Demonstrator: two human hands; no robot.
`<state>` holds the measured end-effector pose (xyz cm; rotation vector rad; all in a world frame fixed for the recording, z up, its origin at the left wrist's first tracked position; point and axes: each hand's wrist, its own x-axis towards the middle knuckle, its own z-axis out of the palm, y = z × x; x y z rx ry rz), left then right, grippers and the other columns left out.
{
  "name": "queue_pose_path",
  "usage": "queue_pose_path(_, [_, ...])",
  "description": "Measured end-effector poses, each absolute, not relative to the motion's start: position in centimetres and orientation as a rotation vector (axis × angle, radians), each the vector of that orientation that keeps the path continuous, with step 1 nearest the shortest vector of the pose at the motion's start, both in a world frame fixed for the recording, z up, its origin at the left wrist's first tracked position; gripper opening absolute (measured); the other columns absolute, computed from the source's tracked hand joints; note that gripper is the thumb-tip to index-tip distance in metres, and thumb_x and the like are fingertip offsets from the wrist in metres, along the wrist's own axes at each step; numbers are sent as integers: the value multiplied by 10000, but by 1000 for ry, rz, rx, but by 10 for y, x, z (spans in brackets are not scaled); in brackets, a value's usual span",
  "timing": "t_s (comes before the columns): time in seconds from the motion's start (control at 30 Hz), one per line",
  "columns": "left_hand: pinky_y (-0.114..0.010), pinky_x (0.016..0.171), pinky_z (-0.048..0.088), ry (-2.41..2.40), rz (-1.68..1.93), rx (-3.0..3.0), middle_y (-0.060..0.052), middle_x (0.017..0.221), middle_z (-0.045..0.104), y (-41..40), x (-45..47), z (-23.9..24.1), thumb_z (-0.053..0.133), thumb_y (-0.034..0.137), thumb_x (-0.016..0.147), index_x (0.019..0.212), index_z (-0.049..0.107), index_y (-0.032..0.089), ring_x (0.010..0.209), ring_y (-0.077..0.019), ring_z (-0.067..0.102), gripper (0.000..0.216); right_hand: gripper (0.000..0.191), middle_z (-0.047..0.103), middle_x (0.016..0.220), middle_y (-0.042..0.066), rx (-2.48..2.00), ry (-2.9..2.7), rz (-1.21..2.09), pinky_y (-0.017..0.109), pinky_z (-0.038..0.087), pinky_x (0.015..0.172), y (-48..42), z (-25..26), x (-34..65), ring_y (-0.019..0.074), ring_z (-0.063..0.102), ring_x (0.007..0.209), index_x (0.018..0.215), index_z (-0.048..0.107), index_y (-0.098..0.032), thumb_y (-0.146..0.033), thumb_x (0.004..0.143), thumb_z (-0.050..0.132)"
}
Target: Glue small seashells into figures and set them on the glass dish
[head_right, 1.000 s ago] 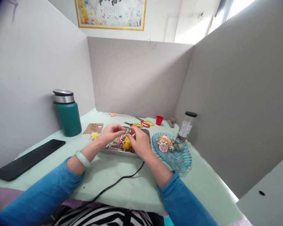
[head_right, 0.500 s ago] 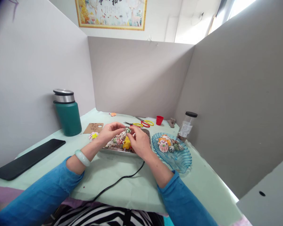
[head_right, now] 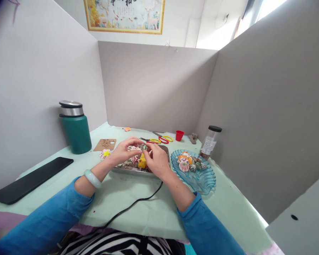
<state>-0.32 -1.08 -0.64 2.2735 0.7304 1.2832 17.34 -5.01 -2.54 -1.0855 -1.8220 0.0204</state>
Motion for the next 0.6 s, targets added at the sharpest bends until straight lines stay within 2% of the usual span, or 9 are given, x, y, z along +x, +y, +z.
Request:
queue_pose_path(0.2, [-300, 770, 471, 814, 1263, 2096, -64, 978, 631, -10, -3, -6, 667, 348, 741, 967, 676, 175, 849, -167, 580, 284, 282, 653, 898, 47, -1063, -1802, 58, 266, 446, 671, -51, -25, 173, 133, 565, 660, 1099, 597, -182, -317, 888, 467])
queue_pose_path(0.4, [-338, 829, 474, 746, 1209, 1711, -81, 975, 676, -9, -1, -8, 721, 371, 681, 992, 669, 148, 895, -194, 608, 386, 313, 650, 904, 46, -1054, -1785, 87, 265, 460, 630, -50, -26, 173, 118, 543, 592, 1110, 582, -189, -361, 855, 526])
queue_pose_path(0.6, [-353, 892, 445, 696, 1156, 1660, -77, 1001, 692, -12, -2, -6, 719, 359, 689, 983, 692, 162, 959, -209, 606, 355, 278, 649, 894, 48, -1060, -1768, 82, 259, 452, 608, -50, -27, 173, 121, 545, 598, 1035, 599, -191, -394, 865, 515])
